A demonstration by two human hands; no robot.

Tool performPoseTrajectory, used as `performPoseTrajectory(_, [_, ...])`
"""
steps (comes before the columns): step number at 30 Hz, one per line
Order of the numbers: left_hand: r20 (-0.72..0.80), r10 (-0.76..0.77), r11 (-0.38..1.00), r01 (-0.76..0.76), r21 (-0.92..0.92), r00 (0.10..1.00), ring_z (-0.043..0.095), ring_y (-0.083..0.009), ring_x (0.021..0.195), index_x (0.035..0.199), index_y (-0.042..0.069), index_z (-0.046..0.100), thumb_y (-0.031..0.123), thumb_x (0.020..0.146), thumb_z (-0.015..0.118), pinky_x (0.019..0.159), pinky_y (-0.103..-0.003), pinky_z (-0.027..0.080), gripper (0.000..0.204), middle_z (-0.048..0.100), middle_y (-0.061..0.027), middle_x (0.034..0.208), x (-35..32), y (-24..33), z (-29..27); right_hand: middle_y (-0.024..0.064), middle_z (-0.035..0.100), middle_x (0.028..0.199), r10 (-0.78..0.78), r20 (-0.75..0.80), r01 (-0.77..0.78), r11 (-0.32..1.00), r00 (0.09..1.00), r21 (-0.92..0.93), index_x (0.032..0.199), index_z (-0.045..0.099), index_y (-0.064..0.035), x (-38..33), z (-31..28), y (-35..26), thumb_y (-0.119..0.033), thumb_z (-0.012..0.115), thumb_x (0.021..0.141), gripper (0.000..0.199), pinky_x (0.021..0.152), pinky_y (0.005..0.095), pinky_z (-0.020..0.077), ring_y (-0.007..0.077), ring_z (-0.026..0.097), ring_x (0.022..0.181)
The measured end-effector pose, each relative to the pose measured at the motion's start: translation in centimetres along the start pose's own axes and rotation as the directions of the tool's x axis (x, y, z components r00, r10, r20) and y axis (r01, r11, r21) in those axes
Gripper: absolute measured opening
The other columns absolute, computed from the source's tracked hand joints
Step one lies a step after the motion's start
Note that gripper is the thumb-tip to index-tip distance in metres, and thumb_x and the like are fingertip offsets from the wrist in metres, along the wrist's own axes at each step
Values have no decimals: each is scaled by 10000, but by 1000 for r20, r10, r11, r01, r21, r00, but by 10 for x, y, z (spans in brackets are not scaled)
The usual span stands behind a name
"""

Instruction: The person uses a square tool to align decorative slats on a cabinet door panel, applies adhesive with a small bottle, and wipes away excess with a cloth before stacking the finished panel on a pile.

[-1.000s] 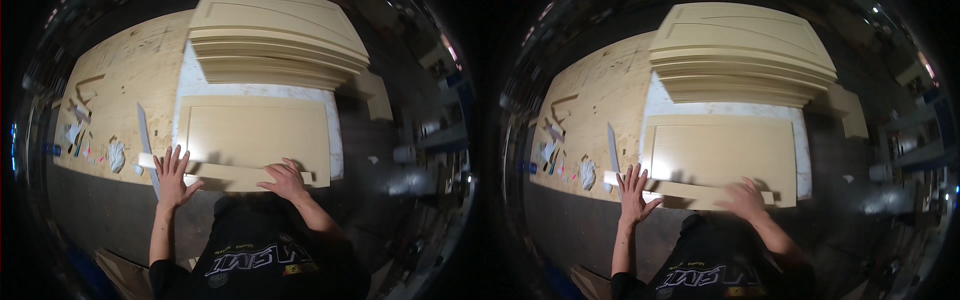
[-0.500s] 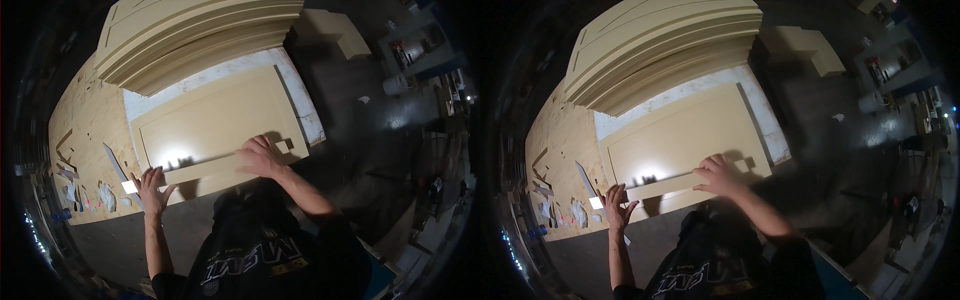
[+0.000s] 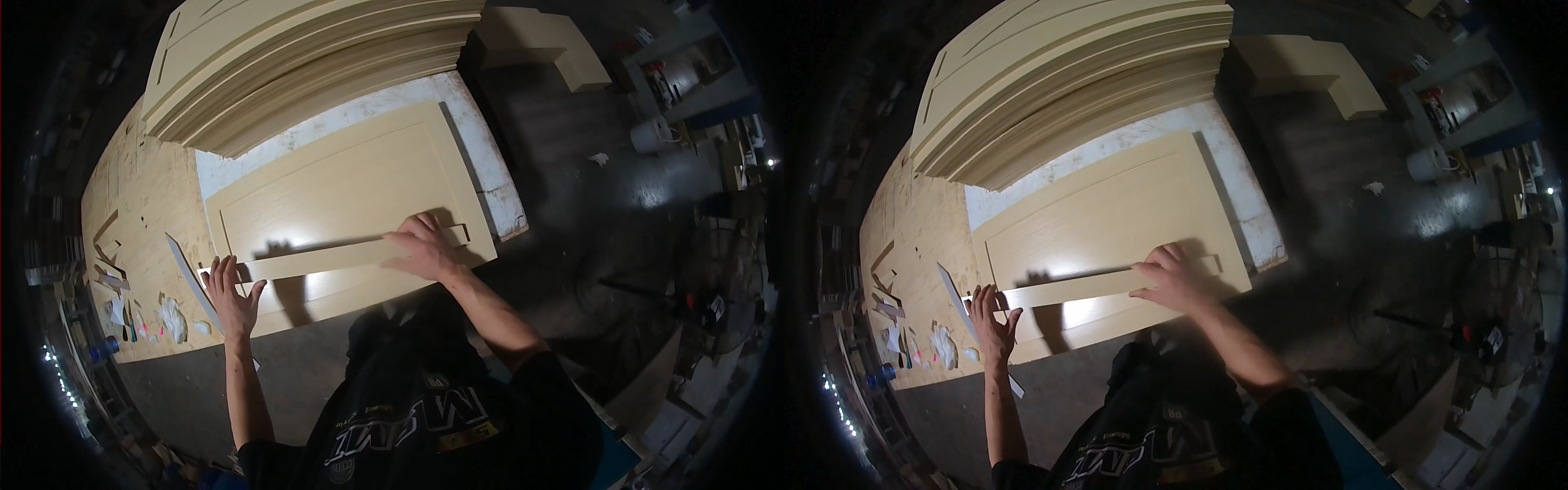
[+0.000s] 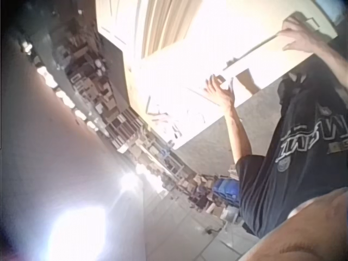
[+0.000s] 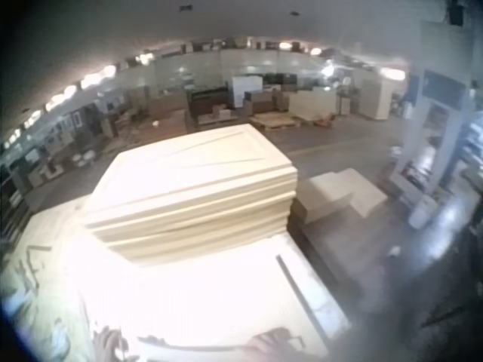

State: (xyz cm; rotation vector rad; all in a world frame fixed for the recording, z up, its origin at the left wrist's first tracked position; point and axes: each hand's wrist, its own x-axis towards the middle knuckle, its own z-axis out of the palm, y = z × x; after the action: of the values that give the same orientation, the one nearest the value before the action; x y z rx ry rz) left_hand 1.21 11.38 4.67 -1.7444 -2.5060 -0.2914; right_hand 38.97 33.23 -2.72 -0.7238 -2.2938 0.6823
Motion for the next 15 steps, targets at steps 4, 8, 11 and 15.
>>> performPoseTrajectory(4, [-41, 39, 999, -39, 3, 998, 426, -375, 1490, 1440, 83, 563, 421, 797, 894, 1280, -599, 218, 798, 574, -127, 1456, 4, 0, 5, 12, 609, 1003, 8, -7, -7, 999, 1000, 41, 1095, 790, -115, -2, 3, 5, -334, 953, 682, 495, 963, 416, 448, 253, 545, 1045])
performPoseTrajectory(8, [-15, 33, 999, -33, -1, 999, 426, -375, 1495, 1430, 70, 571, 441, 826, 872, 1272, -611, 216, 771, 575, -135, 1468, 5, 2, 14, 7, 630, 994, 55, -6, -55, 997, 998, 63, 1091, 797, -123, -5, 4, 7, -303, 951, 683, 472, 952, 409, 442, 249, 568, 1017])
performPoseTrajectory(11, [3, 10, 1000, -10, 5, 1000, 430, -374, 1496, 1429, 60, 578, 451, 843, 859, 1265, -626, 205, 758, 578, -140, 1479, 5, 12, 13, 8, 633, 998, 50, -1, -49, 994, 999, 93, 1088, 798, -122, -6, 2, 13, -317, 950, 682, 476, 971, 420, 434, 252, 571, 1014])
performPoseTrajectory(15, [21, -7, 1000, 6, 15, 1000, 432, -369, 1493, 1439, 84, 566, 494, 854, 838, 1237, -699, 193, 764, 570, -129, 1480, -4, 8, 21, 10, 633, 997, 19, 48, -19, 1000, 999, 1, 1078, 799, -118, -5, -2, 13, -343, 948, 684, 477, 995, 431, 422, 250, 570, 1014])
